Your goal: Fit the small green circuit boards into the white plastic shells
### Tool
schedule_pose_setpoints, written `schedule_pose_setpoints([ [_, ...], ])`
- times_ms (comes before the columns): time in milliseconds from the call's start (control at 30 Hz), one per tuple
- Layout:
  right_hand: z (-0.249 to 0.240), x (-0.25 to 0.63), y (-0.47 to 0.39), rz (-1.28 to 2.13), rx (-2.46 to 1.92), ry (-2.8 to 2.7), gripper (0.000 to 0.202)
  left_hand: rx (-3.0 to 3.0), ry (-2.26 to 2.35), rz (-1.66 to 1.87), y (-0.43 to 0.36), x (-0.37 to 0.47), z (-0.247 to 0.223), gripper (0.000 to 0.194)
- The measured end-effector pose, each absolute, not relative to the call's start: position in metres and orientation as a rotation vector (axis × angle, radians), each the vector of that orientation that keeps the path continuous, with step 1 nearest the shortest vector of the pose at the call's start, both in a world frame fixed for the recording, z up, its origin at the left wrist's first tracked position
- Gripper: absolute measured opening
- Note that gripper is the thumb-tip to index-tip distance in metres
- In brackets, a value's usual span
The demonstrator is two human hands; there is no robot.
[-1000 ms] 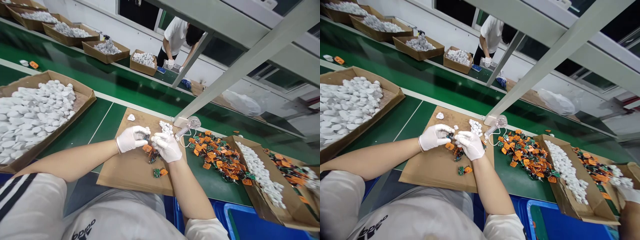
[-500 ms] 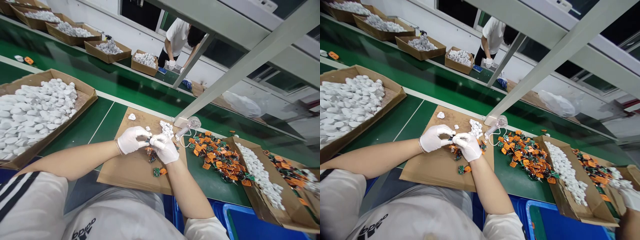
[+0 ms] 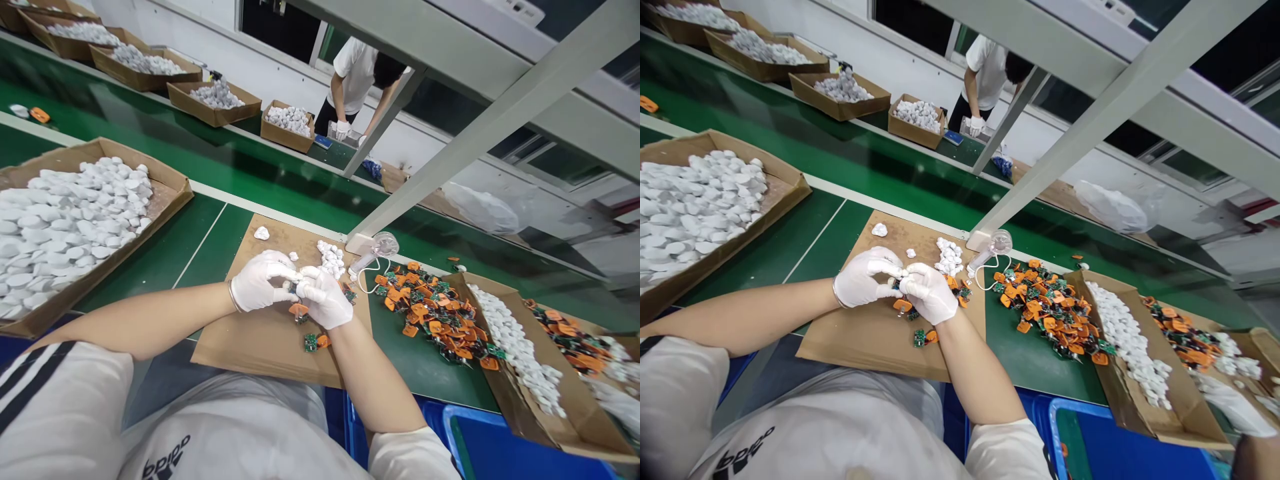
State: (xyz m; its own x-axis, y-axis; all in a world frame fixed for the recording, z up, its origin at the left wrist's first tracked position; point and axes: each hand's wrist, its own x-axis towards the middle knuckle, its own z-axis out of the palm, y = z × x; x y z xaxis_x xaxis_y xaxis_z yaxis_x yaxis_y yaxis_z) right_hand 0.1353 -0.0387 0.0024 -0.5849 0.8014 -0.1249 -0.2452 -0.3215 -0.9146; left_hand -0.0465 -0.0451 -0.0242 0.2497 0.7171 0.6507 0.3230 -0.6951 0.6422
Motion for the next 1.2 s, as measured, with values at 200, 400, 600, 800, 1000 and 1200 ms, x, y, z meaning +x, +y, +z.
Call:
schedule_pose_setpoints([
  [200,0.005,0.136,-0.039,1.911,-0.751,-1.19,0.037,2.182,0.899,1.413,-0.047,-0.045,-0.02,0.03],
  [400,-0.005,0.135,-0.036,1.893,-0.789,-1.163,0.045,2.307,0.951,1.332,-0.05,-0.043,-0.015,0.042],
  [600,-0.008,0.133,-0.041,1.891,-0.795,-1.141,0.043,2.369,1.084,1.329,-0.051,-0.041,-0.015,0.03],
  [800,-0.001,0.13,-0.045,1.887,-0.79,-1.135,0.039,2.386,1.042,1.347,-0.049,-0.043,-0.017,0.021],
  [1000,-0.001,0.134,-0.039,1.936,-0.747,-1.123,0.045,2.37,1.01,1.332,-0.048,-0.043,-0.017,0.022],
  [1200,0.001,0.136,-0.036,2.072,-0.68,-1.156,0.053,2.44,1.018,1.367,-0.048,-0.045,-0.013,0.022],
])
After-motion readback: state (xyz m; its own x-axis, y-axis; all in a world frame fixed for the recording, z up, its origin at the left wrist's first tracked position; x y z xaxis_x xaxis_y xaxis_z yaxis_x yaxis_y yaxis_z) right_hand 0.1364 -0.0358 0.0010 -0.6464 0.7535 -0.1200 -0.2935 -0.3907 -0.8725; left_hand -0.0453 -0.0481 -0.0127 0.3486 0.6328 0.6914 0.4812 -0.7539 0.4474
